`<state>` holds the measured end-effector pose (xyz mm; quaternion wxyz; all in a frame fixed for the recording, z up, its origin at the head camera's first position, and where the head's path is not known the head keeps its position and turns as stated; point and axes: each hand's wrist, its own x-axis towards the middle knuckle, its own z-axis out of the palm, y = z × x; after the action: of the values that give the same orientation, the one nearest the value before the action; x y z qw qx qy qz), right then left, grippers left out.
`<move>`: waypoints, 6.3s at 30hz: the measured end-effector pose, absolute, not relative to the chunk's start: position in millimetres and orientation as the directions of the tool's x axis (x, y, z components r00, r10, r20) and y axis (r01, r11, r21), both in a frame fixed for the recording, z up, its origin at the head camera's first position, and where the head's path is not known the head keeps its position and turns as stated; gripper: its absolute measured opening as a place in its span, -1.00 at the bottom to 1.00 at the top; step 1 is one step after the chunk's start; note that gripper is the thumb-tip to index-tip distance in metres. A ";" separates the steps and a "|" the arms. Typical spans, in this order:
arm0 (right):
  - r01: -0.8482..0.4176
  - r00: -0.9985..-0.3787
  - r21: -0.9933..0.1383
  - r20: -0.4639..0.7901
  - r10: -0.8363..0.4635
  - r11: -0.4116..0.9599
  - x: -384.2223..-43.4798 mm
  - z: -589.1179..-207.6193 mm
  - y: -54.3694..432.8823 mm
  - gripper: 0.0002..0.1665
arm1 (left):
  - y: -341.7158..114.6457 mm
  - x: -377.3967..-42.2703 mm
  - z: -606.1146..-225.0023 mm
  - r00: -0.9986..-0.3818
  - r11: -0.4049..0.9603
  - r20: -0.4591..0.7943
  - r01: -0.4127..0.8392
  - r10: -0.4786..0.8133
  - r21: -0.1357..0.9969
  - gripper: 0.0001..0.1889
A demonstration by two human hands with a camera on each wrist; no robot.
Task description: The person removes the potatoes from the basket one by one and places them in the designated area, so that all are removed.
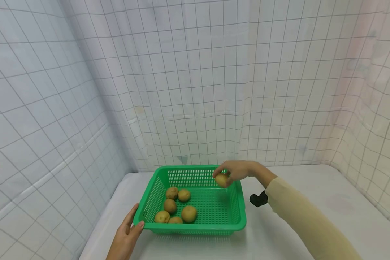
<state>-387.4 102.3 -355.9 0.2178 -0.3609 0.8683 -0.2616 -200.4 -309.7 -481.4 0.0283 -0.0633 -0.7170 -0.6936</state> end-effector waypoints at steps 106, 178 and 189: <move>-0.103 -0.928 -0.791 -0.143 -0.345 0.603 -370.7 -463.4 328.5 -0.26 | -308.6 -199.6 -475.7 -0.996 0.091 0.083 0.085 0.030 0.992 -0.16; -0.345 -0.862 -0.741 0.008 -0.507 0.576 -382.5 -409.1 242.8 -0.48 | -305.4 -202.7 -479.3 -0.992 0.046 0.114 0.116 0.053 0.992 -0.15; -0.366 -0.848 -0.736 0.011 -0.530 0.570 -388.3 -396.9 213.9 -0.50 | -308.8 -201.8 -477.9 -0.997 0.088 0.069 0.071 0.028 0.994 -0.15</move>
<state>-388.3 213.9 -396.9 0.1057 -0.2546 0.8797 -0.3874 -201.8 -308.8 -477.9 0.0160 -0.0337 -0.7373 -0.6745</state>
